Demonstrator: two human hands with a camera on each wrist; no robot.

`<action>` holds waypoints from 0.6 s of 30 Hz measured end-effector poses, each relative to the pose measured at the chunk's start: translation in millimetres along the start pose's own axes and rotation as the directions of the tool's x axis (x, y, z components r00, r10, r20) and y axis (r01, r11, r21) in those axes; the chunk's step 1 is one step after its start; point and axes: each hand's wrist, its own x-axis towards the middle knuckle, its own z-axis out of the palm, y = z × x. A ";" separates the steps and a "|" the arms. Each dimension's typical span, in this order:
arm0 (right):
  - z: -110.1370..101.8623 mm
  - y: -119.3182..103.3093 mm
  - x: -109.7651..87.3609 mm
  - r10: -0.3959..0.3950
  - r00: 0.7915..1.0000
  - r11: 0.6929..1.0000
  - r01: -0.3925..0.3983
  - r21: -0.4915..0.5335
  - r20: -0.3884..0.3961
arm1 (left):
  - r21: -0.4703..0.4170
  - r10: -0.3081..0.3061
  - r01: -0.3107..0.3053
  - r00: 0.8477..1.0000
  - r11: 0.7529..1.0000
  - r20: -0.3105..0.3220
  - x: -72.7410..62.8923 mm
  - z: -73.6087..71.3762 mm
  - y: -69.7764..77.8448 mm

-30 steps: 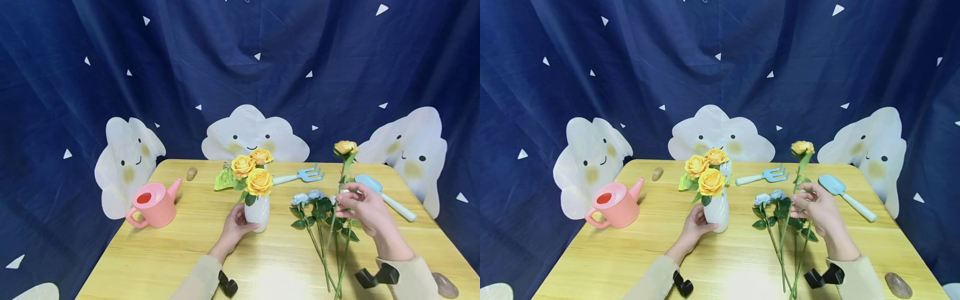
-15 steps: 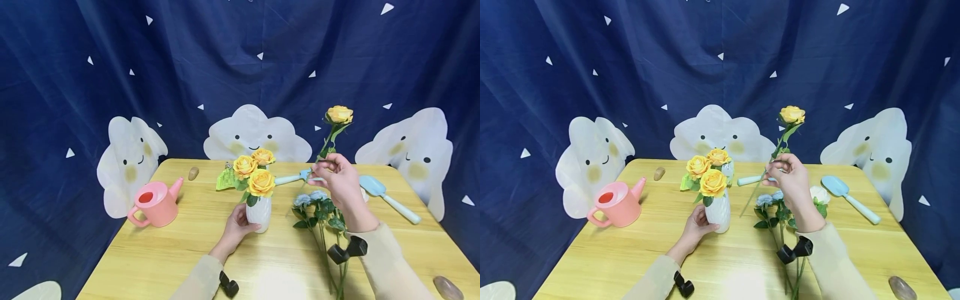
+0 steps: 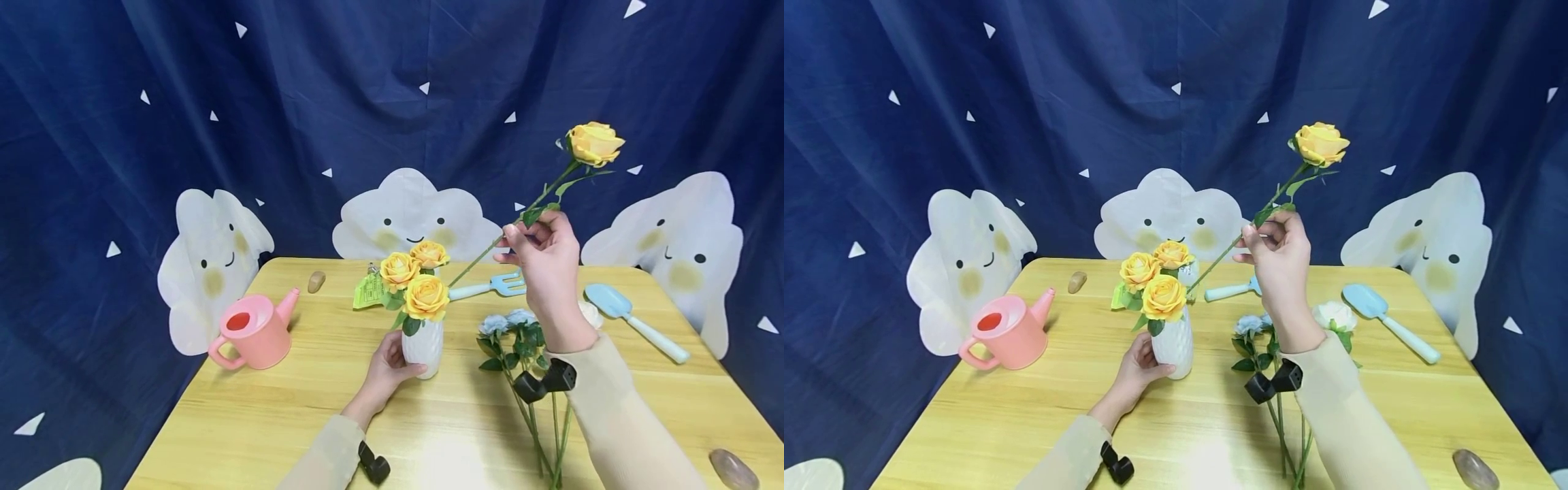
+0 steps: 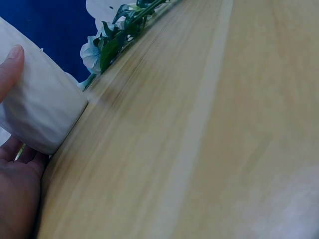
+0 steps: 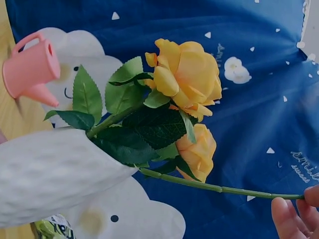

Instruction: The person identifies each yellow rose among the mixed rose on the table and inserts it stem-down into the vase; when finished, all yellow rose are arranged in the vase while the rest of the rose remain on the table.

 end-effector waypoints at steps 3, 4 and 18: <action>3.9 2.5 0.7 -0.019 1.000 0.999 0.020 -0.033 0.013 | 0.009 -0.005 0.005 1.000 1.000 -0.003 -0.3 -0.3 -0.2; 5.2 4.0 0.5 -0.020 0.999 0.999 0.021 -0.043 0.026 | 0.012 -0.002 0.002 1.000 1.000 -0.006 0.7 -1.2 -4.0; 12.6 32.8 -15.1 0.044 0.968 0.972 0.014 -0.233 0.245 | 0.025 0.002 -0.002 1.000 1.000 -0.003 0.2 -0.2 -0.4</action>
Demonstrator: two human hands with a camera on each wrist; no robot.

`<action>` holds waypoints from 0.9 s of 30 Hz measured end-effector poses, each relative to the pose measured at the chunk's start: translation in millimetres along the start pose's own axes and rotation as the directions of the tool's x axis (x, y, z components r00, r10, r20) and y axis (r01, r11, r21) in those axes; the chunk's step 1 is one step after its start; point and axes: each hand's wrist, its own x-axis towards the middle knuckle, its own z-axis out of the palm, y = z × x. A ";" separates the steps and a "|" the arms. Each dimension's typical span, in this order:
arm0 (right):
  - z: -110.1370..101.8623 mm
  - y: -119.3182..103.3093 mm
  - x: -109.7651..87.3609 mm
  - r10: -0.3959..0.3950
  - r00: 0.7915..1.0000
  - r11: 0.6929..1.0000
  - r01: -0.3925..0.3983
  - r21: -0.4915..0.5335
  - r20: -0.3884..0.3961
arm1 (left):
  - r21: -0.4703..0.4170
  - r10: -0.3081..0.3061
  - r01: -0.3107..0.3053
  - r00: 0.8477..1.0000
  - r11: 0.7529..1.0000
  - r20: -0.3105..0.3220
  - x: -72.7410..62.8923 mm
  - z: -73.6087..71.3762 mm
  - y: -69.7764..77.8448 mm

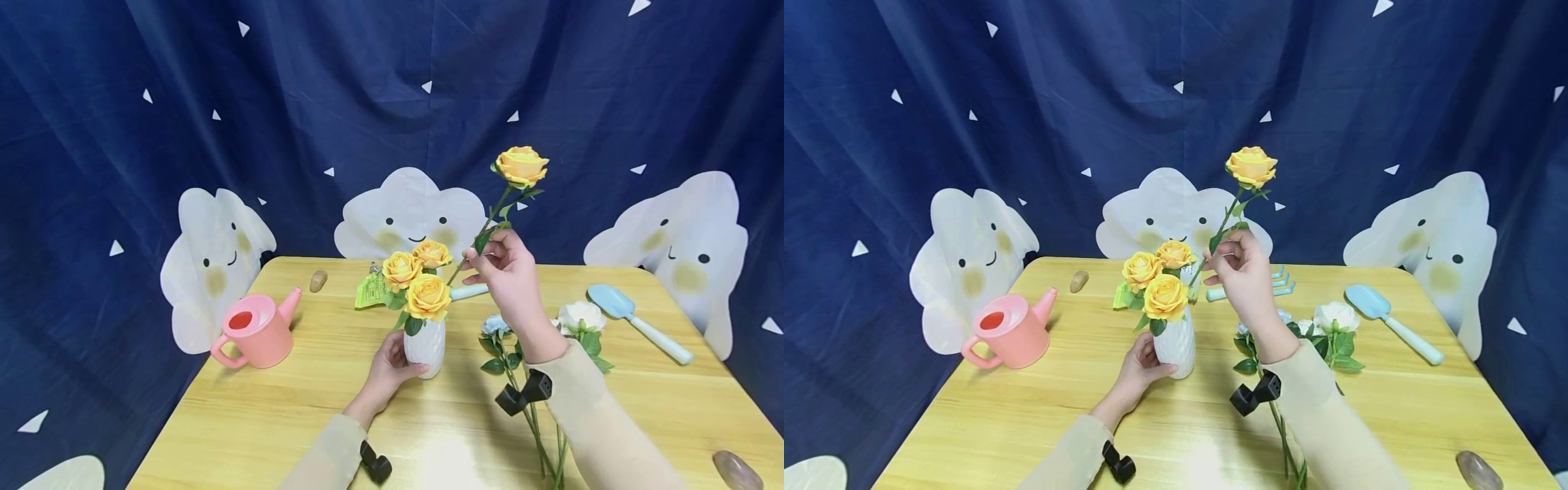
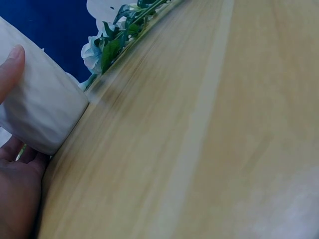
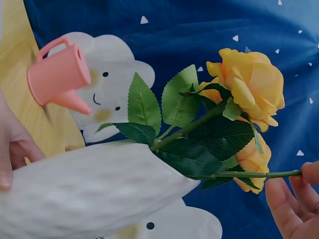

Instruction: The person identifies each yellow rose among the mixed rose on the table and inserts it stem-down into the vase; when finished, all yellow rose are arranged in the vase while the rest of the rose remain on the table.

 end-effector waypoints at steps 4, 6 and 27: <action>1.0 2.9 -2.2 -0.009 1.000 0.998 0.010 0.067 -0.013 | -0.012 -0.008 0.008 1.000 1.000 -0.002 2.6 -2.0 -7.0; 1.9 4.1 -2.2 -0.016 1.000 0.996 0.017 0.087 -0.012 | -0.019 -0.015 0.015 1.000 1.000 -0.004 5.1 -4.0 -13.7; 14.5 13.5 -0.1 -0.038 0.999 0.999 0.037 0.019 0.022 | -0.020 0.007 -0.007 1.000 1.000 -0.014 8.1 -4.6 -26.6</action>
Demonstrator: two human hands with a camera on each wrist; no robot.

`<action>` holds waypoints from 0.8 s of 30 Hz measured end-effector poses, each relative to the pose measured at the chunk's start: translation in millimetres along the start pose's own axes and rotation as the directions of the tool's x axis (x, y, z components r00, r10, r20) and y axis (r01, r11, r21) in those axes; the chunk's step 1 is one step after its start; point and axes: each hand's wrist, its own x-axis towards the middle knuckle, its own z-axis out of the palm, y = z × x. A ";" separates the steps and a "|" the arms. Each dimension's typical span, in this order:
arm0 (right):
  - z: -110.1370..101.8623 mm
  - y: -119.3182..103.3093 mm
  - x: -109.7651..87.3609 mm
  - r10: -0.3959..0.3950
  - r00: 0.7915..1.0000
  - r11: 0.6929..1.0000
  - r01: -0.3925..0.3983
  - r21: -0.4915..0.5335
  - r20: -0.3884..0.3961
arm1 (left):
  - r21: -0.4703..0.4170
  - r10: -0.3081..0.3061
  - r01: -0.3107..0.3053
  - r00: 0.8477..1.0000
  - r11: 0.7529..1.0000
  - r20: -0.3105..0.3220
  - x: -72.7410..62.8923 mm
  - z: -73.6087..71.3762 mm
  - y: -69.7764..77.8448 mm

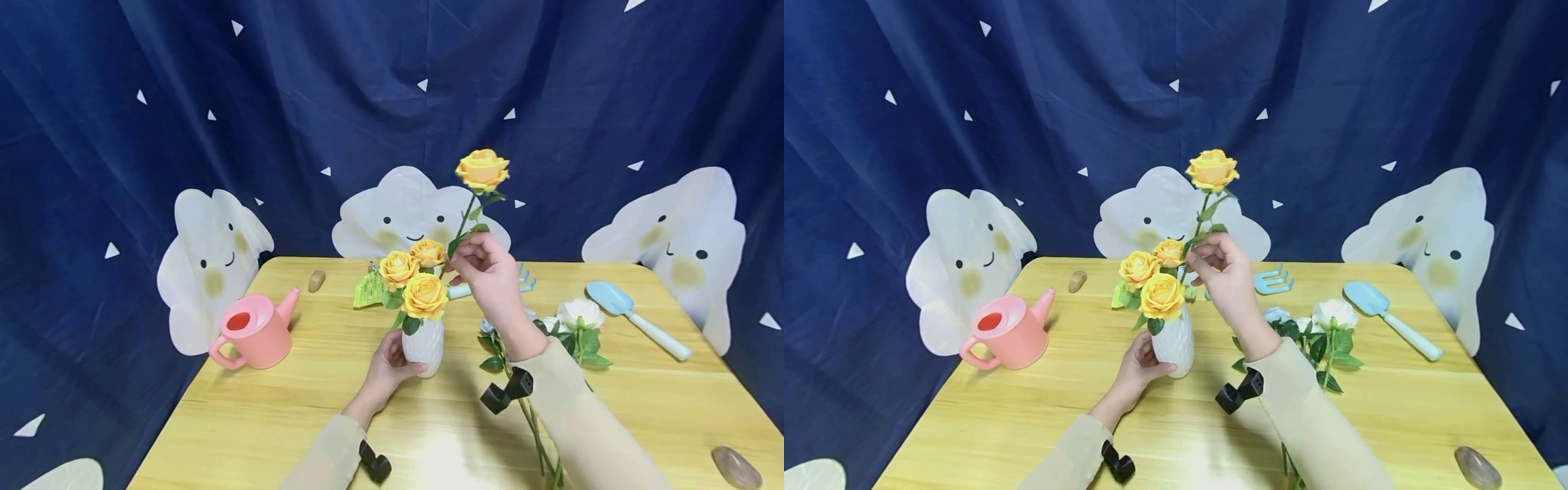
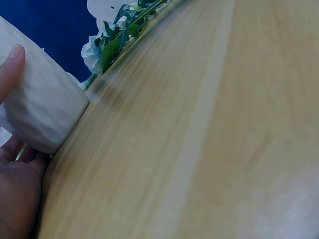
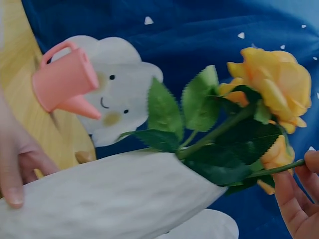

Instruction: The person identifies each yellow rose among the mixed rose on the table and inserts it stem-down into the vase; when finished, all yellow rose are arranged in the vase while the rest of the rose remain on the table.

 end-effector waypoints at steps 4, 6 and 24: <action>1.5 4.5 -4.4 0.041 0.999 0.999 -0.040 -0.037 0.030 | -0.002 -0.012 0.012 1.000 1.000 0.003 0.5 0.1 0.7; 1.6 6.8 -6.4 0.053 0.998 0.998 -0.052 -0.036 0.022 | -0.003 -0.021 0.021 1.000 1.000 0.008 0.8 0.0 1.4; 24.6 29.5 -27.3 0.119 0.941 0.974 -0.048 0.221 -0.317 | 0.018 -0.006 0.006 1.000 1.000 0.020 -6.5 4.4 25.3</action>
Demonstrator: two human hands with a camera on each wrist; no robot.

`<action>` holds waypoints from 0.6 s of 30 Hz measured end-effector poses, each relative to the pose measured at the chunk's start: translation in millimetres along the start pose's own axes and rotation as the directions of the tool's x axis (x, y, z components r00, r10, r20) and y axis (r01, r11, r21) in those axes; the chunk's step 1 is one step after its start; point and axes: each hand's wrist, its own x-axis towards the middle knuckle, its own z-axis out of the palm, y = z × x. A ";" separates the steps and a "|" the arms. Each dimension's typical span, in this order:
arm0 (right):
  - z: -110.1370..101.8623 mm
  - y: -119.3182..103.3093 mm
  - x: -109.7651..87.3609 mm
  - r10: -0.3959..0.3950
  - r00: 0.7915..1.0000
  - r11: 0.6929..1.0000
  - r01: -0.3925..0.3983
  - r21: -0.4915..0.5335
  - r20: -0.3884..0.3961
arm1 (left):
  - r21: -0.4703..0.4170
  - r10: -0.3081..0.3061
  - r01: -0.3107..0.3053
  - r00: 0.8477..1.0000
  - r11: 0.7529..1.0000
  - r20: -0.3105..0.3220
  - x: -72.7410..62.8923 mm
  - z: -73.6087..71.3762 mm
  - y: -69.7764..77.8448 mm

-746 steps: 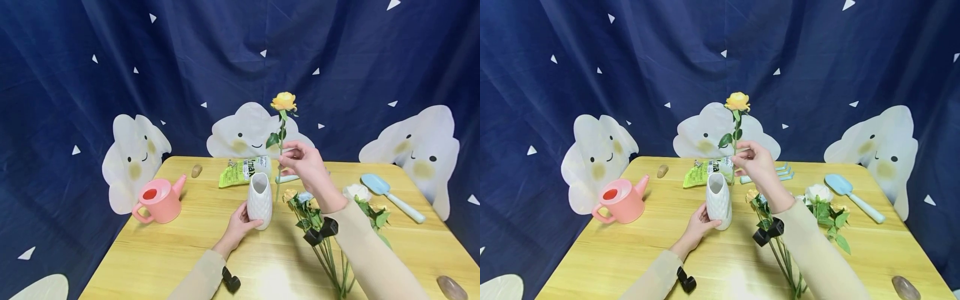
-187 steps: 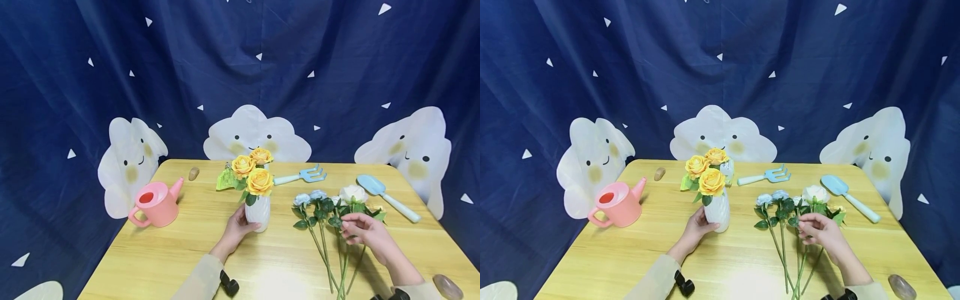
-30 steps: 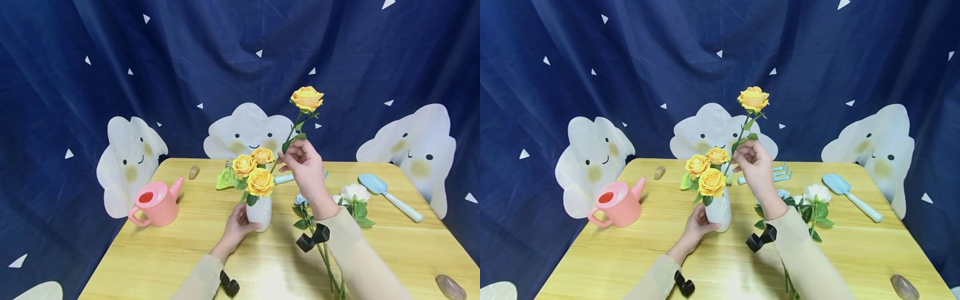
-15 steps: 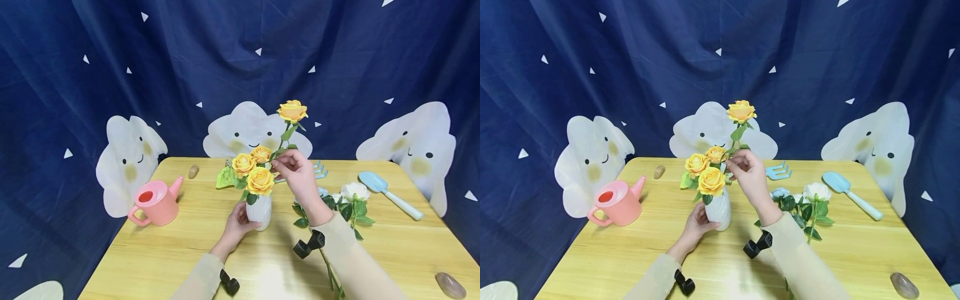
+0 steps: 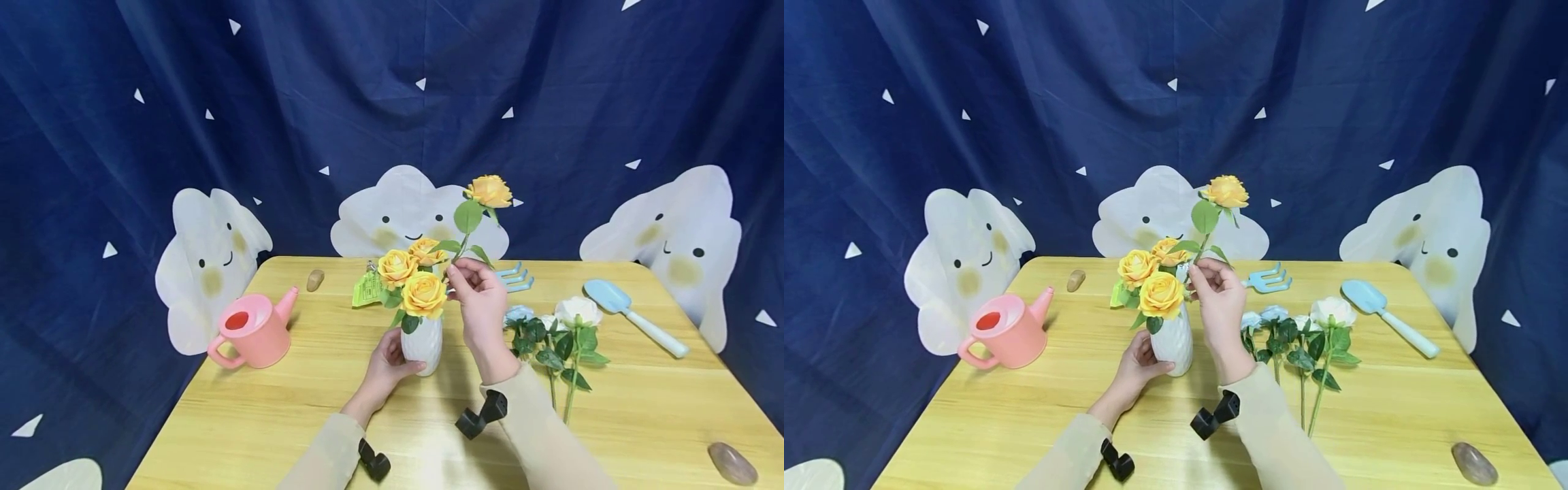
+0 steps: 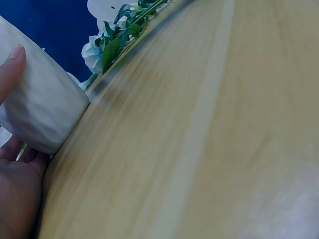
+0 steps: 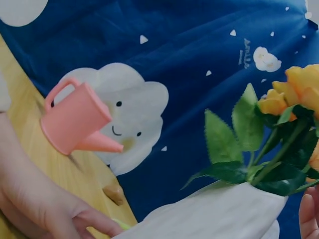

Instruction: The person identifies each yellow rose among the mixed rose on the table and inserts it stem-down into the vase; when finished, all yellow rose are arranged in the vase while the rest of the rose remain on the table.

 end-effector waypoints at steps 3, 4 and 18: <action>-0.5 4.2 -2.6 -0.016 1.000 1.000 0.017 -0.020 0.012 | 0.002 0.012 -0.012 1.000 1.000 0.002 0.5 0.2 -1.6; -1.0 5.4 -3.5 -0.021 1.000 0.999 0.021 -0.024 0.015 | 0.004 0.014 -0.014 1.000 1.000 0.005 0.5 0.4 -1.4; -11.0 13.6 -15.6 -0.054 0.996 0.997 0.058 -0.057 0.071 | 0.010 -0.004 0.004 1.000 1.000 0.001 -0.7 1.1 3.3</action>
